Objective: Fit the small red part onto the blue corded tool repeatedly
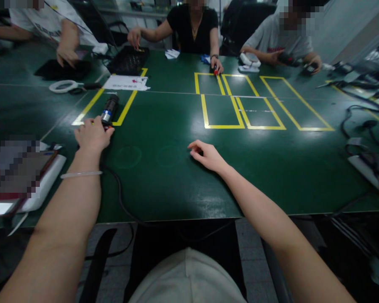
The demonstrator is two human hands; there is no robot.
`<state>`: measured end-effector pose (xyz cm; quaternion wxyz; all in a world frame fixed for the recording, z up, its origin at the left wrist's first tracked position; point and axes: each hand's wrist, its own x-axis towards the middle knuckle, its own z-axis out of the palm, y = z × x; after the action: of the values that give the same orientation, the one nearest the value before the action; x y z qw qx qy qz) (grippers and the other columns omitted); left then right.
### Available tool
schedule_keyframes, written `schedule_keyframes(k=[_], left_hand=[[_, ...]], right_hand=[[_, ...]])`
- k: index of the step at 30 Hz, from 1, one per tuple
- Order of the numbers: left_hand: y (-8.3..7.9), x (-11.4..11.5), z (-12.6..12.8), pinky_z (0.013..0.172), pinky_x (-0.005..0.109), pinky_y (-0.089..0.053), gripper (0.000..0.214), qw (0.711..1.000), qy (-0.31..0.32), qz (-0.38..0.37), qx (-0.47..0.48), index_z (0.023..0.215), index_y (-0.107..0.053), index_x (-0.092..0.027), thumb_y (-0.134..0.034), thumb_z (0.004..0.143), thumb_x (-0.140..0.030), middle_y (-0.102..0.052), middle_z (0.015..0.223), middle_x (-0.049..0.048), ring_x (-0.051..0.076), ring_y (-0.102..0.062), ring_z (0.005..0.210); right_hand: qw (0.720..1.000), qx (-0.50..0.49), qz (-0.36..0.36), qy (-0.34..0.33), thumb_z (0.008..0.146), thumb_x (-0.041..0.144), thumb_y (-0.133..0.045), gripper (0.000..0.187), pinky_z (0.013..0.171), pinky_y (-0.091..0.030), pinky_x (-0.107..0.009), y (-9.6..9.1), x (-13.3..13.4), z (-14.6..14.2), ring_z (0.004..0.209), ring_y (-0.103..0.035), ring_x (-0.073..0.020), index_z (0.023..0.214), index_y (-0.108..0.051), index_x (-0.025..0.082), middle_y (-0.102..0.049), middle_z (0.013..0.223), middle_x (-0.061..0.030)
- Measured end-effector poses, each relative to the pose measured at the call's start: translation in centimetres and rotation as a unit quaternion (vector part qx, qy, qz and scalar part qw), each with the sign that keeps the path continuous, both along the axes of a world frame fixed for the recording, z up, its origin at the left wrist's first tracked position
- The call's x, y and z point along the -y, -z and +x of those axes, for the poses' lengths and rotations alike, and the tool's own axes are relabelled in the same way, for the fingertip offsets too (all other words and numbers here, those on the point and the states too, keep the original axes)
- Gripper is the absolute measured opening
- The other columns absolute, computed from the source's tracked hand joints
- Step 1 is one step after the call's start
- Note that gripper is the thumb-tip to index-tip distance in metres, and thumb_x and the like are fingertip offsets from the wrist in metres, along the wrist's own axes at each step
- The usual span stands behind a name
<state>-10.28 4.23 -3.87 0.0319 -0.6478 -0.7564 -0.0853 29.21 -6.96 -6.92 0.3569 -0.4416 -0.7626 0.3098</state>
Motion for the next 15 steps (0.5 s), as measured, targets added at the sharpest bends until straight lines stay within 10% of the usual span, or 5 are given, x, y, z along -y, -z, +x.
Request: schedule_keyframes(k=[15], left_hand=[[-0.19,0.29,-0.07,0.105,0.051,-0.029,0.045,0.999,0.03,0.015,0.008,0.126,-0.051,-0.005,-0.048,0.1,-0.042,-0.044,0.138,0.018,0.035,-0.041,0.123]], right_hand=[[1.0,0.013,-0.005,-0.005,0.09,0.024,-0.056,0.018,0.08,-0.049,-0.031,-0.28,0.05,-0.03,0.079,-0.063,-0.0171,0.106,-0.062,0.019,-0.067,0.086,-0.0029]])
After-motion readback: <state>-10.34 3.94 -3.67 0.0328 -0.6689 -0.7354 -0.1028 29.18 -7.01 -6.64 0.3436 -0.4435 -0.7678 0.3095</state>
